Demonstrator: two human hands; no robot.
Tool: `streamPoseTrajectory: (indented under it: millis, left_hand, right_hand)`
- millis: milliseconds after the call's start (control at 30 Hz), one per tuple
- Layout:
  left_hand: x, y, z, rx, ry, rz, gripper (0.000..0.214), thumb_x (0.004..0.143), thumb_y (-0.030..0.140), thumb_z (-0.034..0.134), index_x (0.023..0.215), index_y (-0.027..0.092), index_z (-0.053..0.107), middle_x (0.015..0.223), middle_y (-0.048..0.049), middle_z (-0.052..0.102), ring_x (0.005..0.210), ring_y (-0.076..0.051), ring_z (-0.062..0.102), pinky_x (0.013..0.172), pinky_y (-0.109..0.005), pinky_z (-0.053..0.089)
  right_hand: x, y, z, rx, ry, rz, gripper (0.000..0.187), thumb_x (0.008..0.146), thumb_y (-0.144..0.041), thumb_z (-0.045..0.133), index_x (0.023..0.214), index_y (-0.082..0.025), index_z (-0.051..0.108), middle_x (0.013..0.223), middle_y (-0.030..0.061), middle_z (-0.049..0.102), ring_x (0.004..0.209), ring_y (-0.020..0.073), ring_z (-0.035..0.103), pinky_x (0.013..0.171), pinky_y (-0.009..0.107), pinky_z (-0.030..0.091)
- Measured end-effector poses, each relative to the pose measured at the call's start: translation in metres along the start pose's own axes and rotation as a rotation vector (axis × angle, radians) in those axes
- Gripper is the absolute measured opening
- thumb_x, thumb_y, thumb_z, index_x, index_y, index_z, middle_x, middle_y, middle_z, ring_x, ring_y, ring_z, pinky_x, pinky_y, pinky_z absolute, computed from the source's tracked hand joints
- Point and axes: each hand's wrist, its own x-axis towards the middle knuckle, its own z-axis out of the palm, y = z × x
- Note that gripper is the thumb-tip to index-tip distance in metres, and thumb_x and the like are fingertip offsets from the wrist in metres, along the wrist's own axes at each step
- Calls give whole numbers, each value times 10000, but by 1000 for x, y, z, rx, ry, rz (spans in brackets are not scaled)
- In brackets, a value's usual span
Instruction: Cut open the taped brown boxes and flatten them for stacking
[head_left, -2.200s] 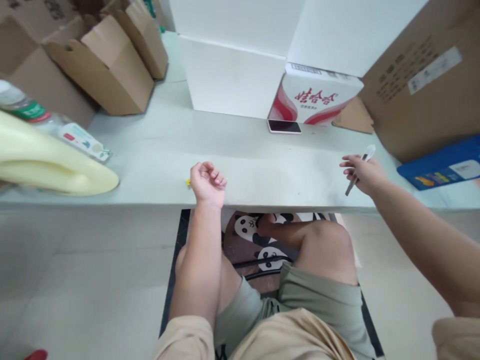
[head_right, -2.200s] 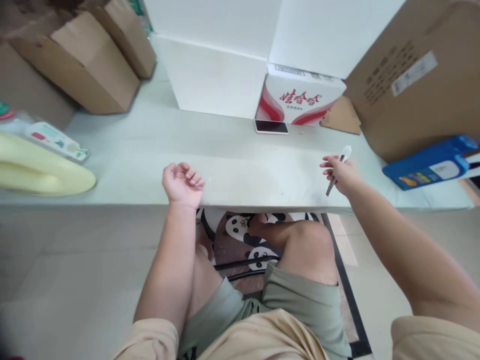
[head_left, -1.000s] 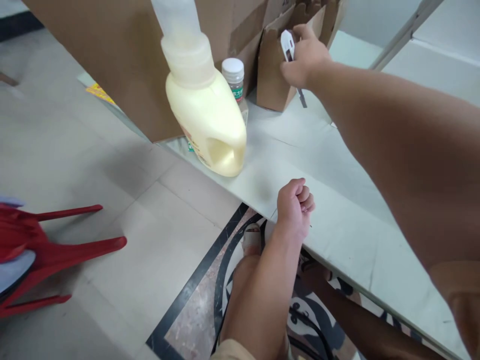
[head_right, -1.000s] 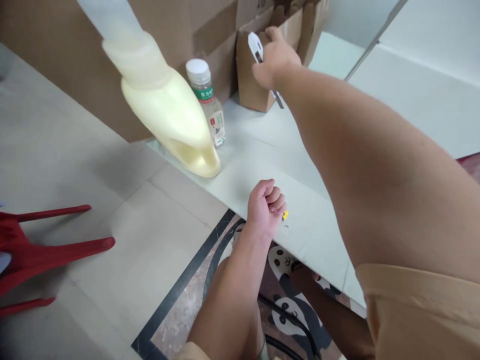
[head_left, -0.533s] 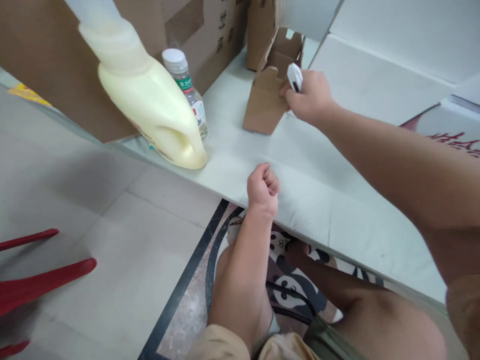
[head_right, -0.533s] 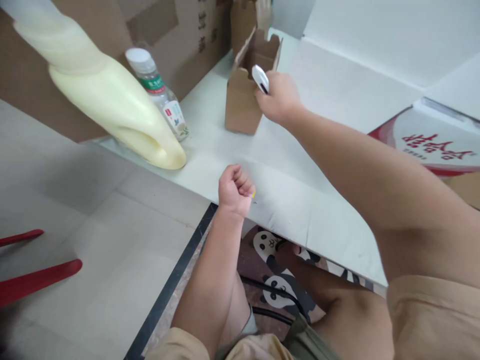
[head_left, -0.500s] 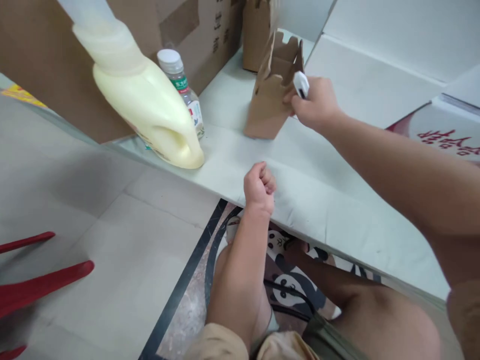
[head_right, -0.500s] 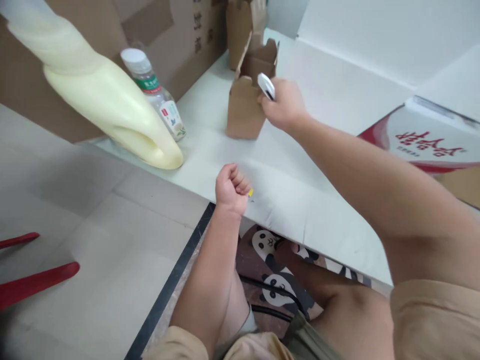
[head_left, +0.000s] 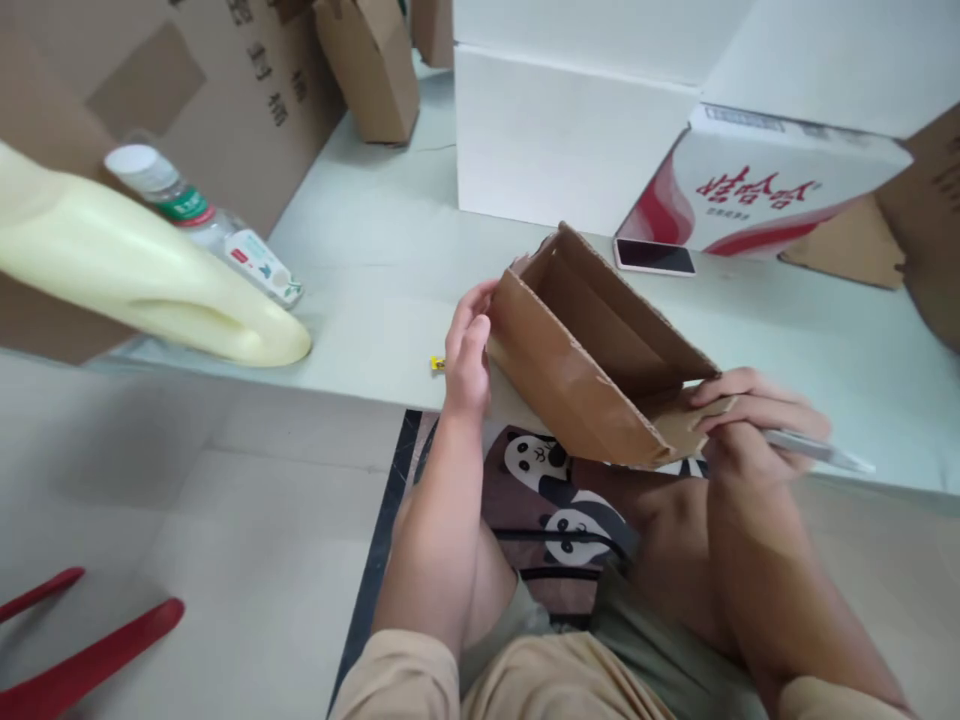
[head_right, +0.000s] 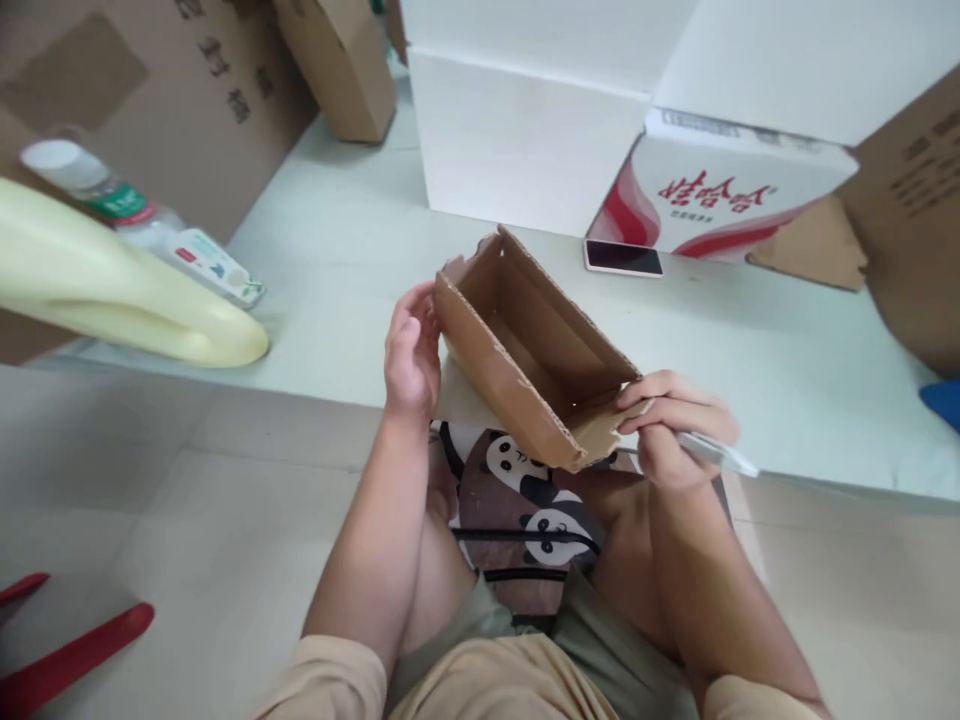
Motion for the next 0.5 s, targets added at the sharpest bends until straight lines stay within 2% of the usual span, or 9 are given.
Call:
streamPoseTrajectory:
  millis: [33,100,200,300,433,500]
  left_hand:
    - [-1,-4,3,20,-42,26,521,818,639,611,1189,274,638,1317,-65,645,1296,-256,565,1096,-391,441]
    - [-1,-9,10,55,-72,90,556,833,666,574,1240,289,612,1348,-56,623,1307,-260,555,1120,-403,429]
    - [2,-13,18,94,-76,162,584,843,687,528,1291,314,571,1381,-40,585,1340,-260,524,1148,-414,408]
    - [9,-14,22,179,-82,190,625,818,733,507,1276,312,571,1336,-46,586,1338,-274,517,1156,-441,401]
    - [15,-9,24,295,-61,293,658,775,746,542,1313,367,528,1224,-26,575,1268,-262,546,1147,-460,405]
    - [14,-4,27,432,-40,328,654,764,754,539,1268,339,566,1230,-30,542,1304,-269,493,1186,-461,351]
  right_hand:
    - [-4,-2,1,18,32,-54,188,754,-174,597,607,-270,665,664,16,645,549,161,562,455,331,400]
    - [-7,-3,4,42,93,-69,236,737,-81,558,614,-249,669,712,5,680,567,148,587,460,305,429]
    - [-6,2,2,8,88,-12,265,741,-61,510,582,-230,639,779,2,711,616,143,621,501,287,474]
    - [-4,6,-2,-16,93,-27,264,751,-64,497,564,-212,609,805,3,728,643,132,642,543,271,507]
    - [-2,5,-8,14,18,-57,263,753,-50,491,571,-206,599,734,5,696,605,111,633,522,237,511]
    - [-2,5,-10,47,-16,-64,263,746,-35,489,581,-204,607,731,7,685,594,101,630,511,219,510]
